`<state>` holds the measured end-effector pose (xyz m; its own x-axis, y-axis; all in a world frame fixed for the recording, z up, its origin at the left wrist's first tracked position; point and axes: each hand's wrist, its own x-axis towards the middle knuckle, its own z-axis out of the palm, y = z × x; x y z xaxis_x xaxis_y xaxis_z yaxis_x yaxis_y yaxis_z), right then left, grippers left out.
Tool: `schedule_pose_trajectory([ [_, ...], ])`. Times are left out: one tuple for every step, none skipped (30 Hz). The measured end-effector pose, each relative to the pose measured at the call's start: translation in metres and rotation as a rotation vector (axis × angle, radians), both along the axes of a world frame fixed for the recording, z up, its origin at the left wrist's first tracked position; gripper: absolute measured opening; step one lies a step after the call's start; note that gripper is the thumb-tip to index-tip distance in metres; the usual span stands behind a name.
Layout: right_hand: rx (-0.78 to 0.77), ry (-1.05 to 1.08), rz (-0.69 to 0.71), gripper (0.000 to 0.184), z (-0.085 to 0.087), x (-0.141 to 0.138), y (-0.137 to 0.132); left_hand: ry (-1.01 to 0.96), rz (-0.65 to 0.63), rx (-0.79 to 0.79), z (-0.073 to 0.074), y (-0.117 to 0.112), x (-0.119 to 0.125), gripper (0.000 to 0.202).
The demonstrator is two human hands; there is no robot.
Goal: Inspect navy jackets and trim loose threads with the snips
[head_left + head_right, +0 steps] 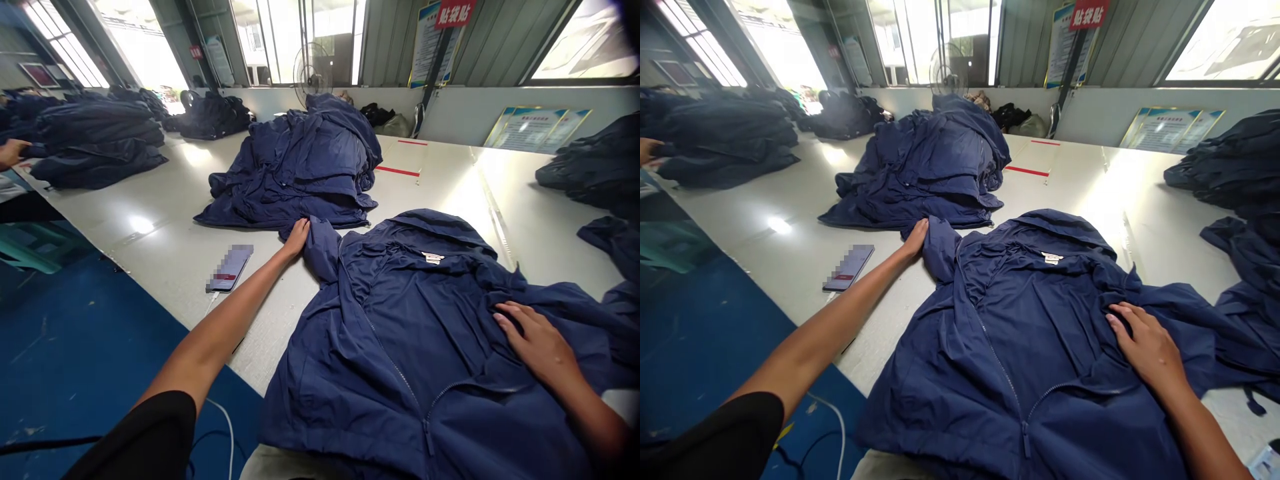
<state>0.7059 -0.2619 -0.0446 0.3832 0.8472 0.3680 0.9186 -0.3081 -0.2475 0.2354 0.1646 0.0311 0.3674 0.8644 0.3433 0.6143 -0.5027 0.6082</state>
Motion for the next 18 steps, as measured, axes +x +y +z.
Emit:
schedule_pose_trajectory([
  [0.003,0.001,-0.002,0.052,0.002,-0.002,0.000,-0.011,-0.002,0.000,0.002,-0.004,0.001,0.038],
  [0.005,0.002,-0.003,0.052,0.004,-0.004,0.000,-0.014,0.012,-0.004,0.007,-0.008,0.001,0.037],
  [0.006,0.002,-0.004,0.052,0.006,-0.007,0.001,-0.016,0.035,-0.005,0.014,-0.012,-0.001,0.035],
  [0.006,0.001,-0.003,0.052,0.008,-0.009,0.001,-0.023,0.062,0.004,0.024,-0.015,-0.002,0.032],
  [0.003,-0.002,-0.001,0.051,0.010,-0.011,0.001,-0.035,0.100,0.024,0.035,-0.020,-0.003,0.028],
  [0.002,-0.005,0.000,0.050,0.011,-0.013,0.001,-0.054,0.145,0.054,0.047,-0.025,-0.002,0.027],
  [-0.001,-0.007,0.001,0.049,0.012,-0.014,0.001,-0.084,0.189,0.090,0.060,-0.031,0.001,0.028],
  [-0.003,-0.009,0.002,0.048,0.013,-0.014,0.001,-0.092,0.214,0.128,0.071,-0.040,0.007,0.033],
  [-0.002,-0.011,0.004,0.047,0.013,-0.015,0.001,-0.071,0.205,0.159,0.080,-0.051,0.017,0.038],
  [0.001,-0.014,0.007,0.047,0.014,-0.015,0.001,-0.028,0.161,0.178,0.086,-0.064,0.029,0.041],
  [0.006,-0.018,0.010,0.047,0.014,-0.015,0.001,0.067,0.082,0.186,0.088,-0.079,0.044,0.041],
  [0.011,-0.024,0.013,0.047,0.014,-0.016,0.001,0.152,-0.013,0.174,0.086,-0.094,0.061,0.038],
  [0.016,-0.031,0.016,0.047,0.015,-0.016,0.002,0.217,-0.084,0.156,0.080,-0.109,0.078,0.036],
  [0.021,-0.036,0.019,0.048,0.015,-0.017,0.002,0.279,-0.137,0.135,0.072,-0.123,0.094,0.038],
  [0.024,-0.039,0.021,0.048,0.015,-0.017,0.003,0.323,-0.171,0.112,0.061,-0.135,0.108,0.044],
  [0.026,-0.041,0.021,0.048,0.014,-0.018,0.003,0.364,-0.187,0.092,0.050,-0.144,0.119,0.049],
  [0.026,-0.042,0.020,0.047,0.013,-0.018,0.004,0.398,-0.198,0.077,0.039,-0.149,0.126,0.052],
  [0.024,-0.043,0.019,0.047,0.013,-0.018,0.004,0.421,-0.205,0.065,0.030,-0.152,0.129,0.051],
])
